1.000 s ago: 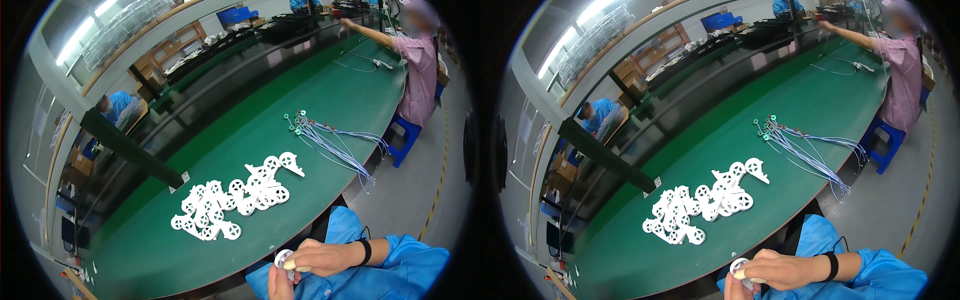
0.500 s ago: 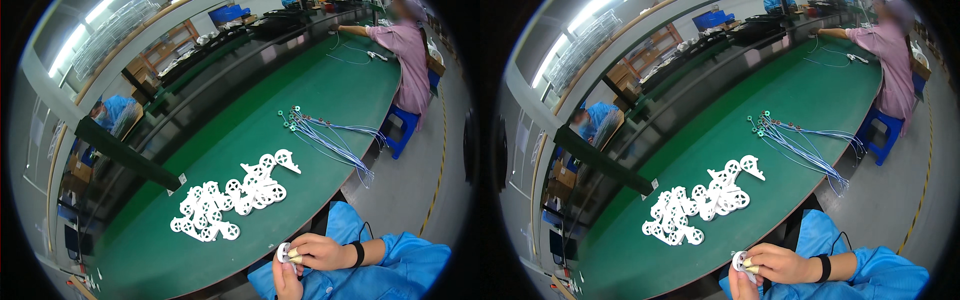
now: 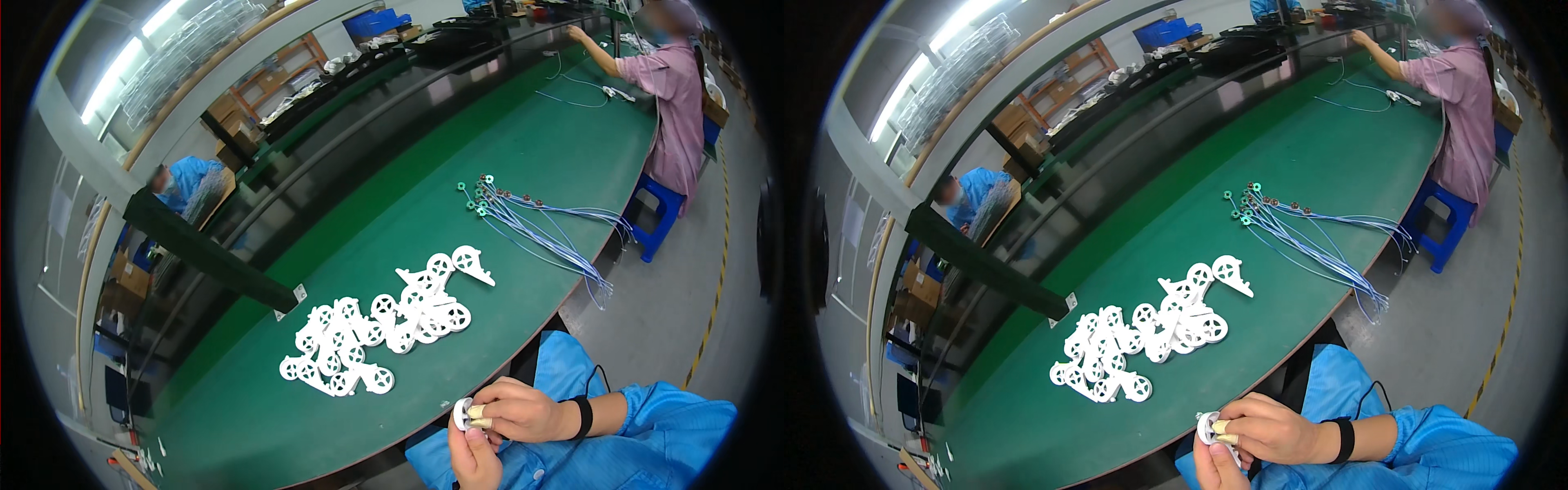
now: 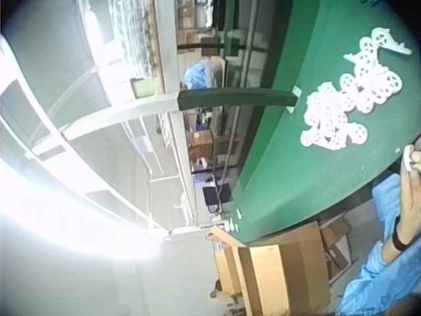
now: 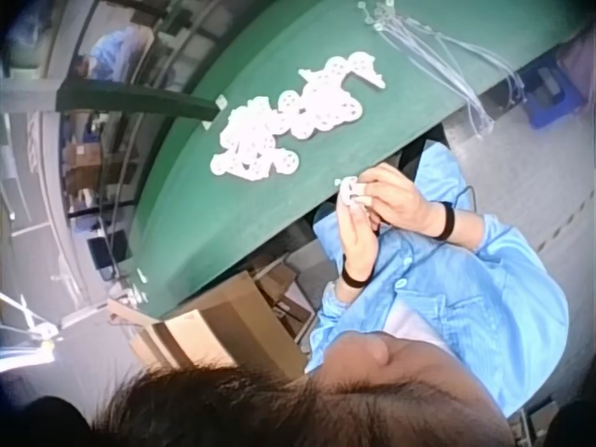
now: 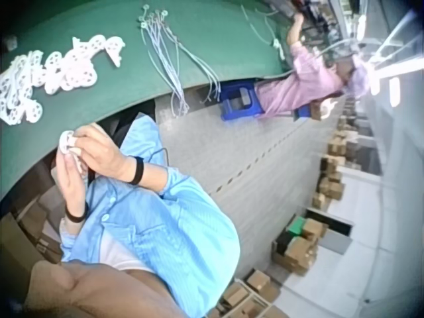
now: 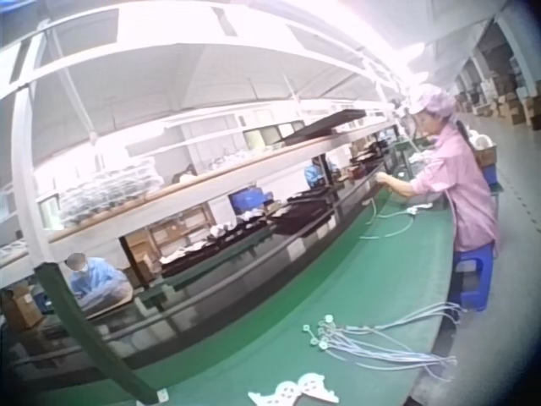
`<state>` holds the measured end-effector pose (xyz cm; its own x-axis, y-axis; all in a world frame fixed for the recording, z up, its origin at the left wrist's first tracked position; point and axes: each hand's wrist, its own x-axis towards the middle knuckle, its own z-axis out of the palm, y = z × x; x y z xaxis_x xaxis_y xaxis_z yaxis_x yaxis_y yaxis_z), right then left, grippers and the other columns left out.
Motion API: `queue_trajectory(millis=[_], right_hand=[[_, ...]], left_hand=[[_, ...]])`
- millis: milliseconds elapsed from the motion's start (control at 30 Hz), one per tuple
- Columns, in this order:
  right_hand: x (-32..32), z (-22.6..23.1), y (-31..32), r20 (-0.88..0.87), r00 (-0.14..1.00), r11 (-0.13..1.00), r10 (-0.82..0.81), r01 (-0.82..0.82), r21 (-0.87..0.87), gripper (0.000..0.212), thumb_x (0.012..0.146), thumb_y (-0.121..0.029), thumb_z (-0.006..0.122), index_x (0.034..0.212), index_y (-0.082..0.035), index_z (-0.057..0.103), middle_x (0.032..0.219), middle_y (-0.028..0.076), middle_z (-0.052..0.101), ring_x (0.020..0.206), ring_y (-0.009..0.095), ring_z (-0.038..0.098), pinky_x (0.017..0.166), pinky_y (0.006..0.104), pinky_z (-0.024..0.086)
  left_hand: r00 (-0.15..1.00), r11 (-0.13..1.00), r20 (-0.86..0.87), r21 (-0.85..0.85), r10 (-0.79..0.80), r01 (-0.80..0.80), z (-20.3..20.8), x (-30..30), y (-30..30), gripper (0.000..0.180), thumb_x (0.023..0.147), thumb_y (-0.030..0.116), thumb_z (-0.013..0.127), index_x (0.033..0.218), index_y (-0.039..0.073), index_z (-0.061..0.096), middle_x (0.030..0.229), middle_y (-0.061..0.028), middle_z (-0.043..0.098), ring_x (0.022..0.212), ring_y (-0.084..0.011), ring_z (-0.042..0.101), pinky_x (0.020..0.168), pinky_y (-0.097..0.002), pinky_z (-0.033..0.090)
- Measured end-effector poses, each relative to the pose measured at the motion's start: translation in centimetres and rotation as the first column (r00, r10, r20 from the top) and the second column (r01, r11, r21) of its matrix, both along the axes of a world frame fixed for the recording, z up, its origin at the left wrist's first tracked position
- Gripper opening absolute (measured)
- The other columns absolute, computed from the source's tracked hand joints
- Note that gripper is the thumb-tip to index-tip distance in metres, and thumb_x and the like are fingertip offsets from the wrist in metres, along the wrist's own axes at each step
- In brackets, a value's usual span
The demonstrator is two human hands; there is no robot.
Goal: Assembling small white plastic components with wires and metal terminals on an assembly line.
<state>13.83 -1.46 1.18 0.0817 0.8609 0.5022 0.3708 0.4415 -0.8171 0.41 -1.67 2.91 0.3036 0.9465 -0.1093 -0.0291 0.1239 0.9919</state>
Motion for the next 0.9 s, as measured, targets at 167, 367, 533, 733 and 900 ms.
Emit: queue_trajectory(millis=[167,367,533,733,900], right_hand=[[0.1,-0.3,0.3,0.054,0.998,0.994,0.012,-0.018,0.107,0.023,0.076,-0.002,0.066,0.099,0.000,0.063,0.102,0.014,0.060,0.092,0.029,0.060,0.081,0.0350,0.049],[0.2,0.0,0.9,0.157,0.987,0.995,0.045,-0.058,0.081,0.024,0.074,0.001,0.066,0.097,0.000,0.062,0.098,0.012,0.061,0.088,0.028,0.060,0.078,0.0350,0.050],[0.7,-0.5,1.3,0.207,0.972,0.984,0.116,-0.141,0.108,0.022,0.074,-0.001,0.065,0.095,0.000,0.061,0.097,0.011,0.060,0.087,0.028,0.059,0.077,0.0345,0.049],[1.0,-0.6,1.9,0.300,0.932,0.966,0.205,-0.241,0.089,0.025,0.075,0.001,0.064,0.099,0.001,0.060,0.097,0.014,0.061,0.084,0.030,0.060,0.076,0.0359,0.050],[0.9,-0.3,1.9,0.275,0.932,0.967,0.235,-0.253,0.031,0.024,0.073,0.004,0.062,0.097,0.002,0.059,0.097,0.014,0.061,0.085,0.030,0.060,0.076,0.0359,0.050]], left_hand=[[0.998,0.999,0.039,-0.007,-0.040,0.040,-0.8,-0.5,0.1,0.038,0.103,0.020,0.037,0.135,-0.001,0.036,0.083,0.0020,0.048,0.061,-0.0036,0.038,0.052,-0.0175,0.032],[0.992,0.997,-0.122,0.082,0.021,-0.011,-2.1,-0.9,0.2,0.039,0.102,0.017,0.039,0.133,-0.006,0.038,0.105,-0.0098,0.056,0.086,-0.0152,0.055,0.072,-0.0235,0.046],[0.989,0.996,-0.136,0.054,-0.061,0.069,-2.1,-1.6,0.5,0.041,0.098,0.010,0.045,0.135,-0.006,0.037,0.123,-0.0174,0.053,0.110,-0.0219,0.054,0.092,-0.0297,0.044],[0.967,0.991,-0.219,0.000,-0.131,0.134,-0.6,-1.8,1.0,0.037,0.093,0.005,0.048,0.128,-0.004,0.044,0.098,-0.0134,0.063,0.084,-0.0223,0.062,0.072,-0.0327,0.050],[0.887,0.918,-0.459,0.332,-0.046,0.219,-1.5,-2.2,1.2,0.036,0.093,0.011,0.049,0.126,-0.002,0.045,0.092,-0.0207,0.065,0.078,-0.0354,0.064,0.066,-0.0397,0.050]])
